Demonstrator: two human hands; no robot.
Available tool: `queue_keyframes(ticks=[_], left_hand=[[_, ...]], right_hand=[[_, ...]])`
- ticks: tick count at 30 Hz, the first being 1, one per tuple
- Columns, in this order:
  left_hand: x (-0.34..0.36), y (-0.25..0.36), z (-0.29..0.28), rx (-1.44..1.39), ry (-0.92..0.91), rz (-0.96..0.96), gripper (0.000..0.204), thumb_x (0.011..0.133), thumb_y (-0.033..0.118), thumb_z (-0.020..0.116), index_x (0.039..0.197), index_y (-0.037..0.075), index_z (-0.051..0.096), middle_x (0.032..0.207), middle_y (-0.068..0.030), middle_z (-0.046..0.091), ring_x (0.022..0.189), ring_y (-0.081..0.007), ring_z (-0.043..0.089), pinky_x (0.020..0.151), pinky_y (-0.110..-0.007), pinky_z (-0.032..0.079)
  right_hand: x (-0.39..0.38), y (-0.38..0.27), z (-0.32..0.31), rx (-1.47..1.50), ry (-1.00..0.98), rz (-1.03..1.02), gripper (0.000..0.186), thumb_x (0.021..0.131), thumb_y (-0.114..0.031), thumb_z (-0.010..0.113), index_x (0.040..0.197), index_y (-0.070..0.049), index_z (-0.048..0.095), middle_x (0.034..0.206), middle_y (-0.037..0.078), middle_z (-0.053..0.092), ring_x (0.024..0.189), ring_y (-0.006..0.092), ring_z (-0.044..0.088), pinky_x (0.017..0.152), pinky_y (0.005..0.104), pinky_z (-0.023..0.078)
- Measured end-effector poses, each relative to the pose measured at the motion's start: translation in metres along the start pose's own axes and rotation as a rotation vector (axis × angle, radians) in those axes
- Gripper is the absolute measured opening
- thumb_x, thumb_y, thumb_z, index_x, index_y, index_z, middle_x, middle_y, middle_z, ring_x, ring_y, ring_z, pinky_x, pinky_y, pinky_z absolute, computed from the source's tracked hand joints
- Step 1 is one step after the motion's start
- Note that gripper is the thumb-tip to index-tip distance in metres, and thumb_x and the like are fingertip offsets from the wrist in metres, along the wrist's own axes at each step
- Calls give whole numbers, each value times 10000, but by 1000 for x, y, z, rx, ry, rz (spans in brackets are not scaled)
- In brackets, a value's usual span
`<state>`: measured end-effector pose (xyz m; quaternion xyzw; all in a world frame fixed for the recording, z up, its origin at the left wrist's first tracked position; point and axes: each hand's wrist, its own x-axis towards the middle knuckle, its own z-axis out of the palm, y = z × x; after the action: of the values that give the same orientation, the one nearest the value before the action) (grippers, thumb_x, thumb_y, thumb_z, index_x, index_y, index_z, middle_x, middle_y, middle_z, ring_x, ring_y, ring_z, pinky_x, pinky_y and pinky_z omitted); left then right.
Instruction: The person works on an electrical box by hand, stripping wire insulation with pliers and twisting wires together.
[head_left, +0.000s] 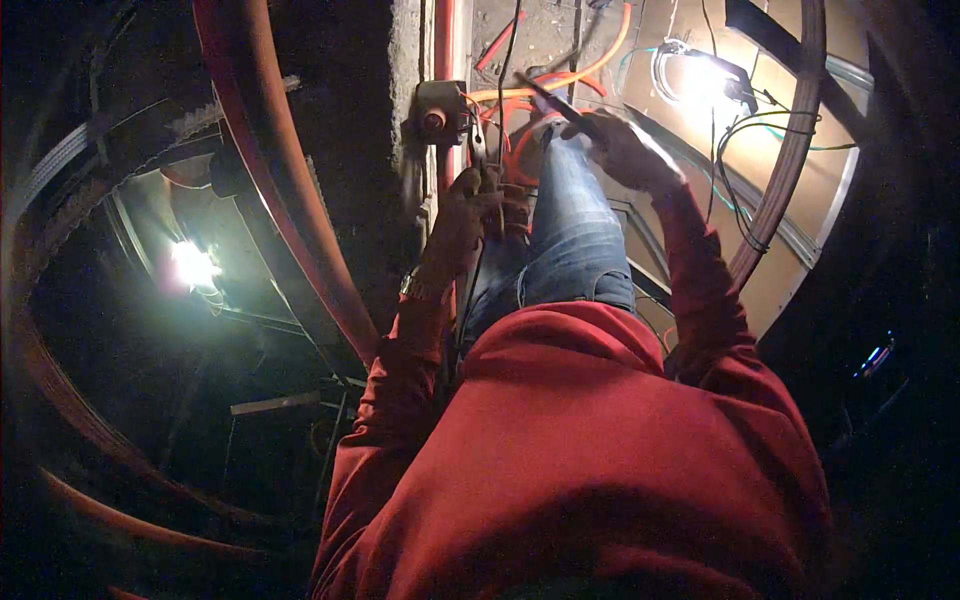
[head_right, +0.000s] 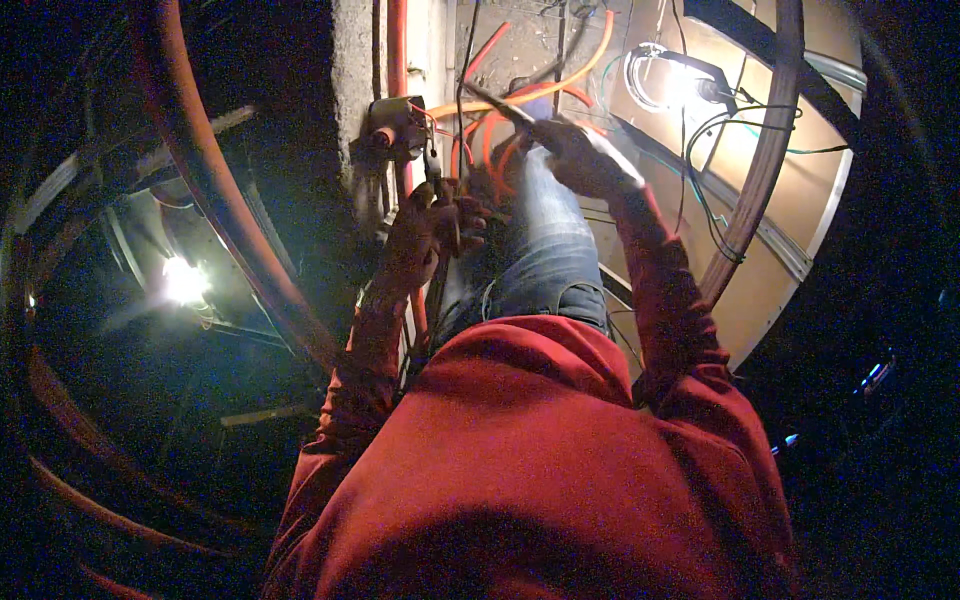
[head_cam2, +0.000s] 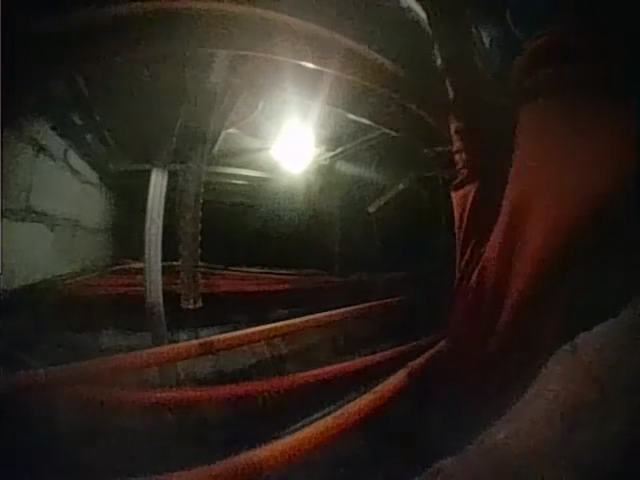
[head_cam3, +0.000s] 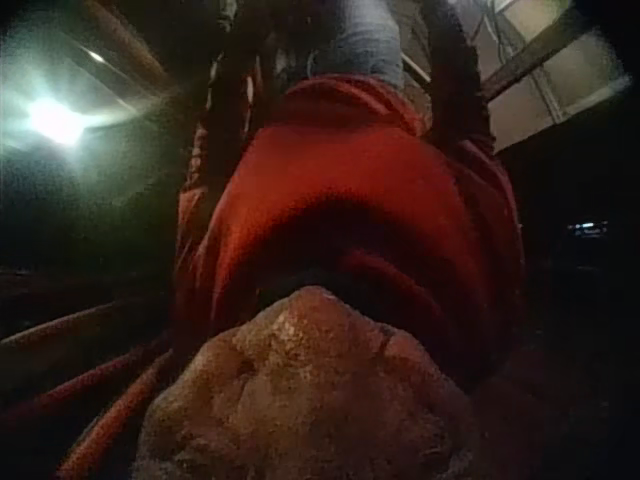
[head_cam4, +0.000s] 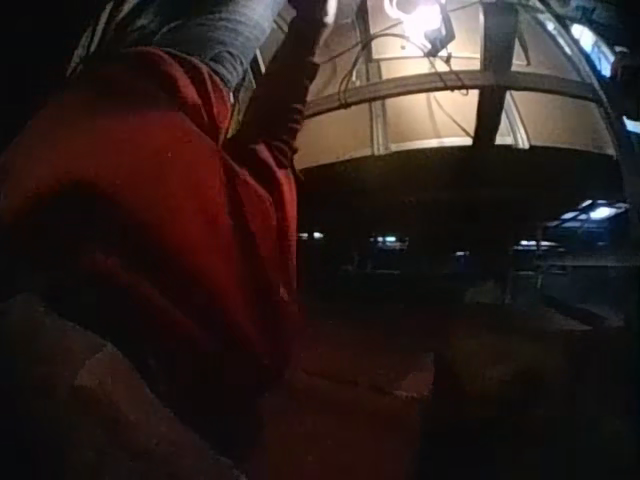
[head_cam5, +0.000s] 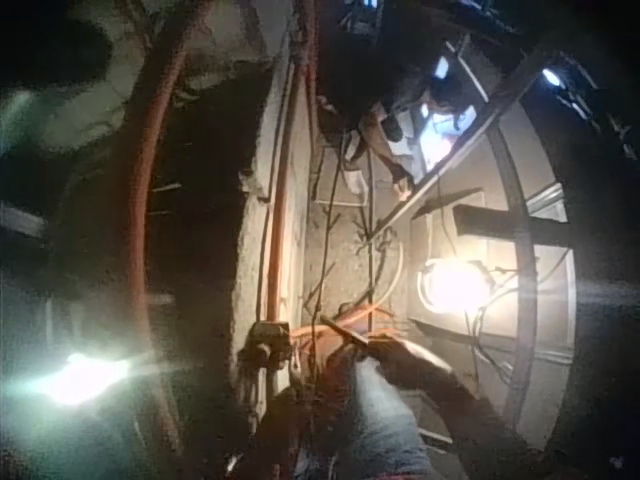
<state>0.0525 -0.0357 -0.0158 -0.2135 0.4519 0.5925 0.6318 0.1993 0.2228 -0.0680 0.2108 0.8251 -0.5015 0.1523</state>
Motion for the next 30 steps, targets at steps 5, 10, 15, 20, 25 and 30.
queue_keyframes(ticks=[5, 10, 15, 20, 25, 30], left_hand=[[-18, -13, -14, 1190, 32, 386, 328, 988, 83, 609, 1316, 84, 592, 1044, -103, 686, 940, -294, 702, 874, -382, 577], [-26, -41, -20, 258, 170, 54, 359, 950, 76, 672, 1304, 103, 620, 1079, -25, 645, 914, -198, 681, 822, -369, 604], [-24, -45, -20, 175, 140, 34, 348, 936, 87, 653, 1281, 98, 610, 1103, -38, 627, 888, -197, 683, 711, -374, 652], [-15, -51, -17, 371, 145, -41, 365, 931, 149, 676, 1283, 94, 596, 1135, -66, 615, 893, -203, 683, 673, -342, 628], [-4, -73, -23, 649, 235, 108, 356, 949, 122, 660, 1297, 83, 602, 1109, -45, 640, 1047, -184, 612, 965, -342, 490], [-12, -81, -32, 917, 181, 83, 366, 998, 235, 654, 1302, 38, 604, 1141, -80, 650, 1086, -251, 628, 940, -374, 517]], right_hand=[[-15, -9, 69, 927, 135, 308, 314, 966, -262, 714, 1225, -86, 711, 998, 28, 701, 802, 111, 641, 707, 296, 548], [25, -7, 145, 1297, 167, 558, 237, 972, -281, 730, 1083, -74, 701, 838, -7, 680, 648, 94, 606, 601, 296, 516], [35, 2, 163, 1397, 57, 535, 219, 976, -286, 755, 1027, -90, 672, 729, -3, 658, 614, 93, 599, 565, 299, 499], [41, 7, 164, 1413, 141, 453, 236, 964, -290, 771, 987, -107, 625, 700, -45, 587, 533, 59, 519, 478, 263, 424], [42, 8, 150, 1347, 177, 314, 191, 970, -207, 730, 1089, -84, 646, 725, -46, 586, 559, 64, 520, 496, 260, 426], [54, -7, 113, 1258, 195, 252, 314, 961, -163, 628, 1248, -44, 671, 828, -24, 613, 708, 73, 571, 621, 253, 477]])
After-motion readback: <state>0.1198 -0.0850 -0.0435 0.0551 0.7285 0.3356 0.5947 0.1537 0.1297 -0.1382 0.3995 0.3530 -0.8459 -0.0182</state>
